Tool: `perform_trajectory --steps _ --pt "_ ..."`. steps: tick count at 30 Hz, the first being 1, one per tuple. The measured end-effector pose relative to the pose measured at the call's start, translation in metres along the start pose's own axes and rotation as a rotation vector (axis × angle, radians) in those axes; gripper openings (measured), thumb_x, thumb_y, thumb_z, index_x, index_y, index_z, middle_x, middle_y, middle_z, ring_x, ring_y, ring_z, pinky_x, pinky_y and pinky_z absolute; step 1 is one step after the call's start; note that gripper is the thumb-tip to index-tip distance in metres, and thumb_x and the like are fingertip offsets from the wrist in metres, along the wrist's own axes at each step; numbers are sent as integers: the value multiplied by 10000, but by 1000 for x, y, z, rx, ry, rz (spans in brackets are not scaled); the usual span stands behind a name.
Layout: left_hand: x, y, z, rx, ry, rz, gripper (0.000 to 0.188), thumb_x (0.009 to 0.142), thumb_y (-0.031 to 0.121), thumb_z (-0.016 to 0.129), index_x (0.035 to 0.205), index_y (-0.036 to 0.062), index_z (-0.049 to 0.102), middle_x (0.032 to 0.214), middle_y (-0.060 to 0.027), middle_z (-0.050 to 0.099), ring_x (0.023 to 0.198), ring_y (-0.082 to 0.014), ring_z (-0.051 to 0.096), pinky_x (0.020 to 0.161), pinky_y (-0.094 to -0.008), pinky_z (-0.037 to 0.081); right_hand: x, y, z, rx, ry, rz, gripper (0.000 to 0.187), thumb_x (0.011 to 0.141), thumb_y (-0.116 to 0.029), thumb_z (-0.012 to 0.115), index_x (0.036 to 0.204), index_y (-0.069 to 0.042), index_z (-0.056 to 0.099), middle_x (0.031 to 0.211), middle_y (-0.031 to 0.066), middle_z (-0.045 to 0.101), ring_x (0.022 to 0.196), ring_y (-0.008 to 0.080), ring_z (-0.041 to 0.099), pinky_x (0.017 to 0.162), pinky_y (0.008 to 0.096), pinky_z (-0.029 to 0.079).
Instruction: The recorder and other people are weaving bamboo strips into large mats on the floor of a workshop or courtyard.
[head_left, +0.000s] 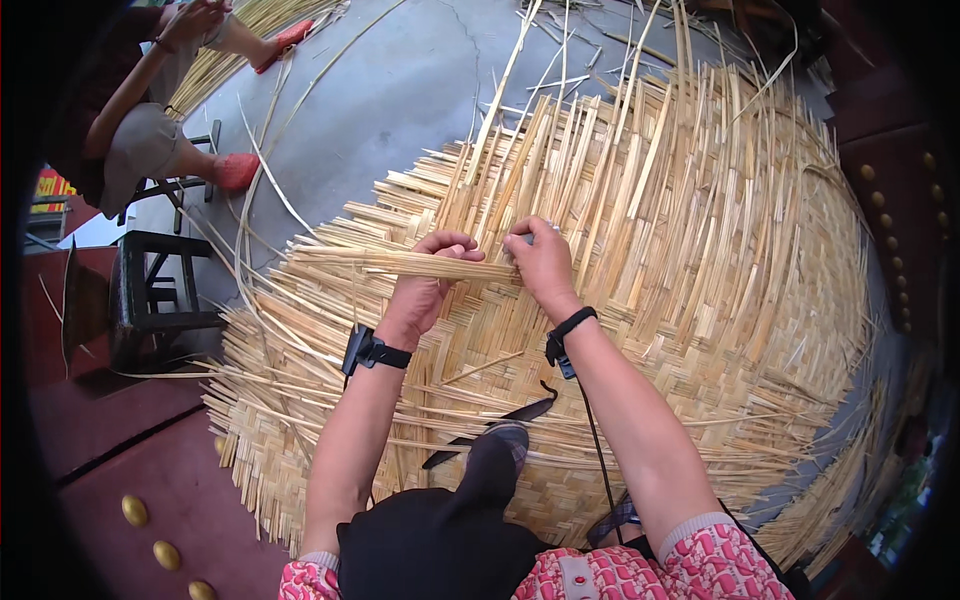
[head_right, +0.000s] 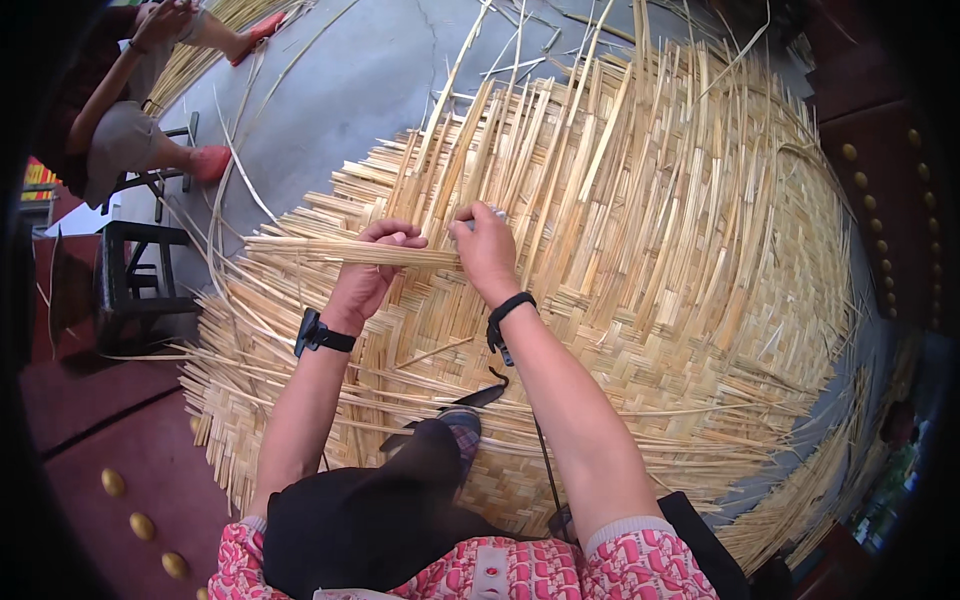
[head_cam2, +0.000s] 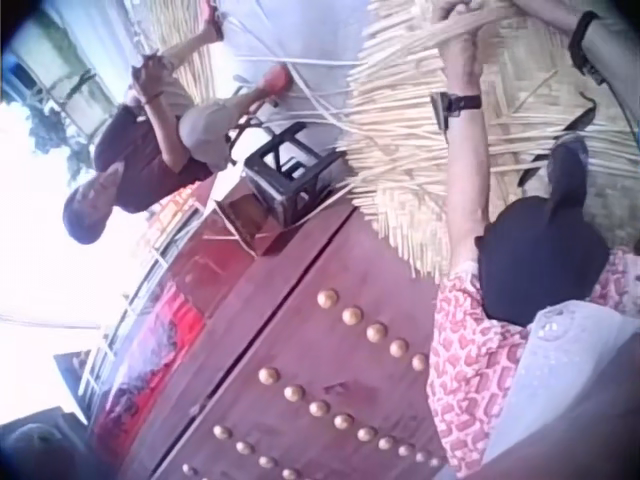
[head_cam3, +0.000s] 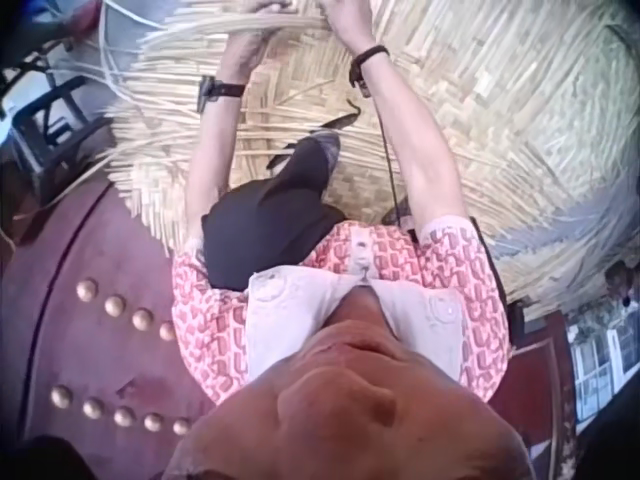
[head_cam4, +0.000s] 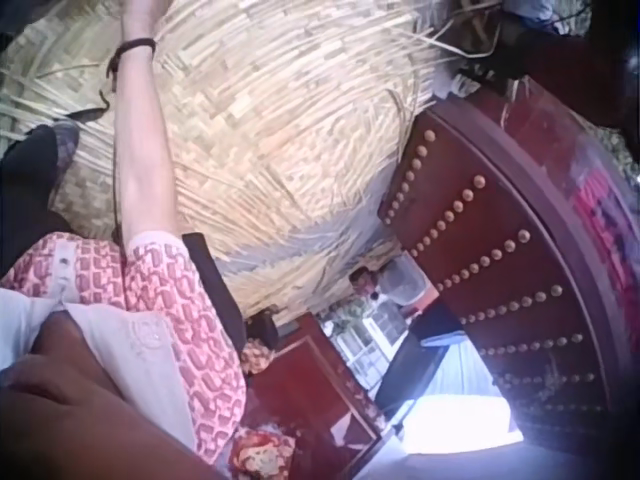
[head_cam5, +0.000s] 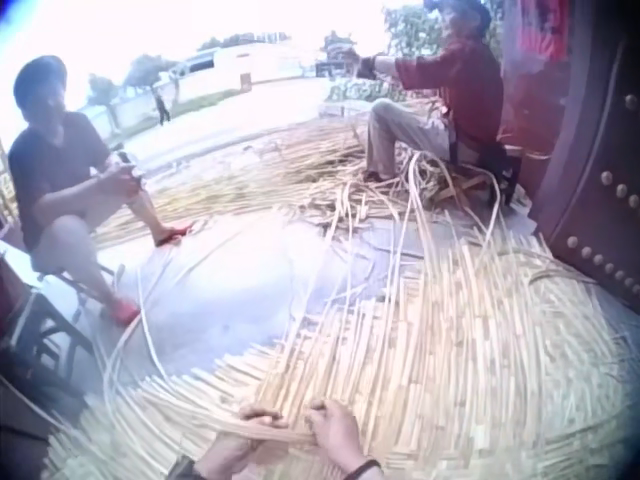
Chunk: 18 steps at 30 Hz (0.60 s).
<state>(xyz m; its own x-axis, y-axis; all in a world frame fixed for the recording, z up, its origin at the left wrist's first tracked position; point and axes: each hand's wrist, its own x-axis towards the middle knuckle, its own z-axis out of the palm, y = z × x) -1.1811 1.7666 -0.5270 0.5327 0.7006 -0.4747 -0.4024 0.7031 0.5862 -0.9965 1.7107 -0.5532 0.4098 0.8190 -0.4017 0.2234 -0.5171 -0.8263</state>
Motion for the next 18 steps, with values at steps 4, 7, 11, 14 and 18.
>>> perform_trajectory --steps 4,7,11,14,18 --pt "28 22 -1 999 -215 -5 339 955 105 631 1284 30 610 1201 -73 667 1078 -161 644 930 -283 519 -32 9 -10 397 39 -158 181 930 -209 643 1030 -58 655 941 129 698 842 320 655 809 408 521" --pt "53 10 12 942 -272 130 371 945 12 554 1314 -26 543 1251 -161 643 1197 -245 604 974 -347 499 -34 15 -20 -129 -34 -388 242 935 -222 645 1127 -76 630 980 142 663 904 320 626 841 393 502" --pt "69 5 25 1403 -149 196 356 925 118 554 1212 -91 537 1075 -286 658 1043 -382 654 865 -412 527 -32 1 -58 -157 -230 -255 152 874 -210 697 971 -105 646 826 113 611 803 302 611 717 421 484" --pt "88 1 60 1669 -47 60 395 911 170 552 1201 -98 542 1004 -303 655 979 -423 653 807 -452 520 -52 0 -70 -280 -207 -580 138 827 -196 736 893 -123 638 791 88 610 765 288 610 674 401 489" --pt "87 17 56 1014 -27 -256 316 858 175 583 1101 -25 609 929 -66 663 765 -172 588 675 -308 472 -76 4 -68 -204 -189 -647 152 789 -130 751 917 -161 674 808 68 628 767 286 630 660 384 500"
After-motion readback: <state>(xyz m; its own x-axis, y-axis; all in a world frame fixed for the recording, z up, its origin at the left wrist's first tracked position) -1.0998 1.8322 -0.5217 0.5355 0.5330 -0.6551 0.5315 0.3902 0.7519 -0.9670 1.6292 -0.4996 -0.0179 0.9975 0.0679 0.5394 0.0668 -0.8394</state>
